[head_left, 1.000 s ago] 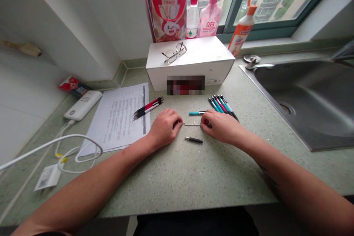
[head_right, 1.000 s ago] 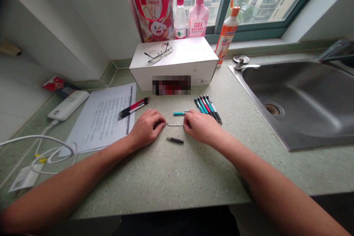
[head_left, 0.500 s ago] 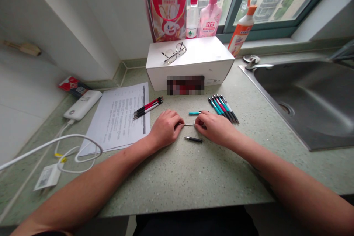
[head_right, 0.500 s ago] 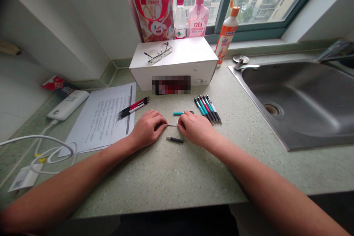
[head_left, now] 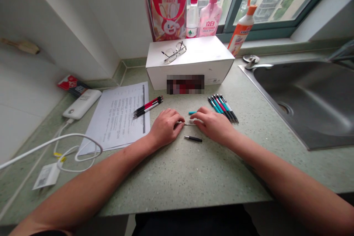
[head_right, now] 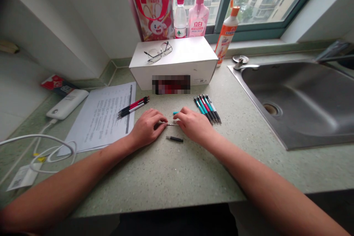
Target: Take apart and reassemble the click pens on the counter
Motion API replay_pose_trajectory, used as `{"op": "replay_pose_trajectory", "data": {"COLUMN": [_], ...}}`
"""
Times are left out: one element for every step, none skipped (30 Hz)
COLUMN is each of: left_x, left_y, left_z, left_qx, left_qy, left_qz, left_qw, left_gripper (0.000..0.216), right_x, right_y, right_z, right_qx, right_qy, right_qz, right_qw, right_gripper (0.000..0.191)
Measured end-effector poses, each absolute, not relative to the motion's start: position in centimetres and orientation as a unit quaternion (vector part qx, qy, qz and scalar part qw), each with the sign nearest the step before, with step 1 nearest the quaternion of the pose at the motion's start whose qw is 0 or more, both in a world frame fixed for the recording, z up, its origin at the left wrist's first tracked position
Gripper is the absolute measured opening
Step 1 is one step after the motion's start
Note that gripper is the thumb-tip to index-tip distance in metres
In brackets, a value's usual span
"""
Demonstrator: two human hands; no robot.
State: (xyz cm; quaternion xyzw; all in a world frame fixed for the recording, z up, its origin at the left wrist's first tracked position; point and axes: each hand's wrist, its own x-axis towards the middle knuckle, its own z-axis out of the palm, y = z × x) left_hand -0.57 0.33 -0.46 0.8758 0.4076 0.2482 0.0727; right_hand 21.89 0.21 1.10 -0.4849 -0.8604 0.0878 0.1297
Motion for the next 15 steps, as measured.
{"op": "replay_pose_trajectory", "data": {"left_x": [-0.56,-0.54,-0.52,-0.5,-0.48,-0.46,-0.45,-0.45,-0.45,-0.46,-0.48,-0.5,-0.52,-0.54,-0.55], "left_y": [0.33,0.33,0.34,0.35,0.35,0.36,0.36,0.36,0.35,0.34,0.34,0.33,0.31,0.3,0.29], "left_z": [-0.47,-0.47,-0.46,-0.44,-0.42,-0.4,-0.37,-0.35,-0.33,-0.31,-0.3,-0.29,-0.29,-0.29,-0.3], "left_qx": [0.876,0.876,0.876,0.876,0.875,0.875,0.874,0.874,0.875,0.875,0.876,0.876,0.875,0.873,0.87], "left_qy": [0.407,0.406,0.405,0.404,0.404,0.403,0.403,0.403,0.402,0.401,0.4,0.398,0.396,0.392,0.387], "left_qz": [0.249,0.25,0.252,0.255,0.257,0.259,0.26,0.26,0.26,0.26,0.261,0.263,0.269,0.28,0.296], "left_qw": [0.072,0.072,0.071,0.071,0.071,0.071,0.071,0.072,0.073,0.073,0.073,0.073,0.073,0.074,0.077], "left_gripper": [0.01,0.01,0.01,0.01,0.01,0.01,0.01,0.01,0.009,0.009,0.009,0.009,0.009,0.009,0.009], "right_x": [21.76,21.63,21.5,21.39,21.3,21.24,21.21,21.22,21.26,21.34,21.43,21.54,21.64,21.71,21.74], "right_y": [0.24,0.27,0.29,0.31,0.33,0.35,0.37,0.4,0.44,0.48,0.53,0.59,0.63,0.66,0.66], "right_z": [1.23,1.35,1.46,1.56,1.62,1.65,1.65,1.62,1.56,1.48,1.39,1.3,1.24,1.19,1.16], "right_qx": [-0.48,-0.478,-0.478,-0.479,-0.48,-0.481,-0.481,-0.481,-0.481,-0.482,-0.483,-0.483,-0.484,-0.484,-0.482], "right_qy": [-0.865,-0.868,-0.87,-0.871,-0.871,-0.872,-0.873,-0.873,-0.873,-0.873,-0.872,-0.871,-0.869,-0.867,-0.864], "right_qz": [0.087,0.083,0.075,0.066,0.057,0.05,0.044,0.039,0.035,0.032,0.031,0.033,0.038,0.05,0.068], "right_qw": [0.116,0.103,0.094,0.088,0.083,0.078,0.074,0.071,0.071,0.072,0.077,0.084,0.094,0.109,0.127], "right_gripper": [0.022,0.023,0.025,0.027,0.027,0.028,0.028,0.028,0.028,0.027,0.026,0.024,0.022,0.02,0.018]}}
